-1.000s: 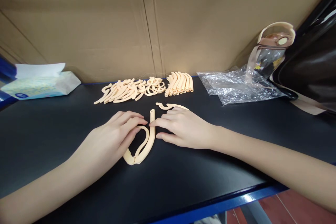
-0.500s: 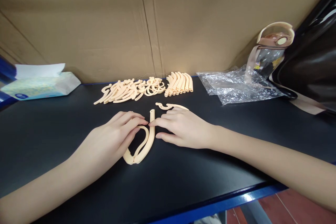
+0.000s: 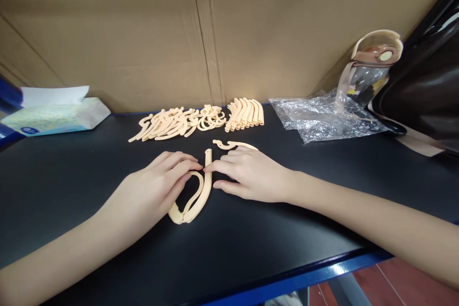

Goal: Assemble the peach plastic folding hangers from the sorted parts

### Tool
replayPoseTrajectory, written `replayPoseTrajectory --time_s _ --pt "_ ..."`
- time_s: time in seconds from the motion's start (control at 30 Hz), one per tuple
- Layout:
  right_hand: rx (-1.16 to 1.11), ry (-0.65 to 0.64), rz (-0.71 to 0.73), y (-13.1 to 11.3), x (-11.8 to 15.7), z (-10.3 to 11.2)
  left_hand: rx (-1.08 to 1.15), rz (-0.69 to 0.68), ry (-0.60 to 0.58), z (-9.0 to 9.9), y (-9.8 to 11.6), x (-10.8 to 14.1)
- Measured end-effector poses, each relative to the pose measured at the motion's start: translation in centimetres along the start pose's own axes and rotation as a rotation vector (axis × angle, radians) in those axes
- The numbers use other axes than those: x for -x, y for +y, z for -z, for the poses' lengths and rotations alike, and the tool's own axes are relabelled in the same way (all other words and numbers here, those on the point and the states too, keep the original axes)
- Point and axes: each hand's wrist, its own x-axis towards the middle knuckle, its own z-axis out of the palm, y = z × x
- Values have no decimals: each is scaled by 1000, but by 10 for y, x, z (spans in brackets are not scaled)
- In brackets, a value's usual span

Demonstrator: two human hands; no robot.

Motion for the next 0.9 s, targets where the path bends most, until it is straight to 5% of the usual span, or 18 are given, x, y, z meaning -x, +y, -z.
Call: replayPoseTrajectory --time_s 0.9 --pt "-10 -5 5 1 0 0 -25 -16 -23 1 1 -1"
